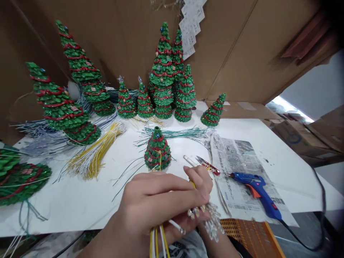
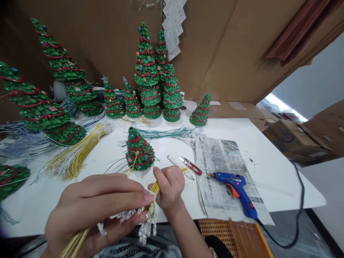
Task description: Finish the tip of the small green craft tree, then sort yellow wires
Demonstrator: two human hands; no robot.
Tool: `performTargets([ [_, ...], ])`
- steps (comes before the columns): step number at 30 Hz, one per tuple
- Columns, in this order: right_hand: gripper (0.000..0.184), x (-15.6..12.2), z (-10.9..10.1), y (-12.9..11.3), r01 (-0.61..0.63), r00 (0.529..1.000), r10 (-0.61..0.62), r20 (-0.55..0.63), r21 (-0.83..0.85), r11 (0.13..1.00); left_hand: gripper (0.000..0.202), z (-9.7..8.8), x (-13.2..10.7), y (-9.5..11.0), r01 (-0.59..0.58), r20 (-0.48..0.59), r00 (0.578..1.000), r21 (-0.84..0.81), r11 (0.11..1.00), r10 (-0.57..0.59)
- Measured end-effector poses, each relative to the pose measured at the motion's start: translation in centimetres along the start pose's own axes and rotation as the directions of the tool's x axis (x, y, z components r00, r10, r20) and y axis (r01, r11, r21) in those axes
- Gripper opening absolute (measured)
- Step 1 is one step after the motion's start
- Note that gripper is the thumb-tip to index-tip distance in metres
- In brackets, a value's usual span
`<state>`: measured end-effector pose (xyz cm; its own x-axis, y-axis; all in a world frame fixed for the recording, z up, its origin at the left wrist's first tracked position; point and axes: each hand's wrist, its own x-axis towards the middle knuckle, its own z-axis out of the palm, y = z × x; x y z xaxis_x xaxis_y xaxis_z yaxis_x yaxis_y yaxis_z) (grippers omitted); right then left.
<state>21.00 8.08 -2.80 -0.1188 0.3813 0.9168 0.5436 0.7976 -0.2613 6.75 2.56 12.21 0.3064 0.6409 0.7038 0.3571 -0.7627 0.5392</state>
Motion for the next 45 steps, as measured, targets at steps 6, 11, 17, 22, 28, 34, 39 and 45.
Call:
performTargets([
  [6,0.028,0.7,0.0,-0.3,-0.028,0.996,0.031,-0.079,0.035,0.999,0.014,0.3,-0.4,-0.2,-0.023,0.030,0.999,-0.011,1.000,0.024],
  [11,0.029,1.4,0.0,-0.6,-0.030,0.997,0.030,-0.068,0.003,1.000,0.020,0.1,-0.8,-0.7,-0.071,0.106,0.992,0.072,0.995,0.063],
  [17,0.026,2.0,-0.1,-0.9,-0.019,1.000,0.019,-0.008,-0.040,0.999,0.015,0.3,-0.9,-0.5,-0.083,0.102,0.993,0.222,0.971,0.061],
  [22,0.023,2.0,-0.2,-0.9,-0.029,0.999,0.031,0.026,-0.051,0.998,0.011,0.5,-0.2,-0.3,-0.113,0.031,0.994,0.240,0.964,0.108],
  [28,0.027,1.5,0.1,-0.8,-0.068,0.998,0.069,0.006,-0.022,0.997,0.013,0.9,0.0,-0.7,-0.137,-0.010,0.990,0.226,0.964,0.143],
  [34,0.030,1.4,0.1,-0.7,-0.082,0.997,0.082,-0.004,0.011,0.997,0.013,0.9,0.1,-0.6,-0.126,0.006,0.992,0.197,0.972,0.127],
  [39,0.029,1.5,0.0,-0.8,-0.081,0.997,0.081,-0.011,0.021,0.996,0.012,0.9,0.2,-0.5,-0.128,0.022,0.992,0.195,0.972,0.126],
  [45,0.028,0.6,0.2,-0.6,-0.090,0.996,0.091,-0.011,0.048,0.995,0.014,1.1,0.3,-0.6,-0.124,-0.004,0.992,0.206,0.971,0.128],
])
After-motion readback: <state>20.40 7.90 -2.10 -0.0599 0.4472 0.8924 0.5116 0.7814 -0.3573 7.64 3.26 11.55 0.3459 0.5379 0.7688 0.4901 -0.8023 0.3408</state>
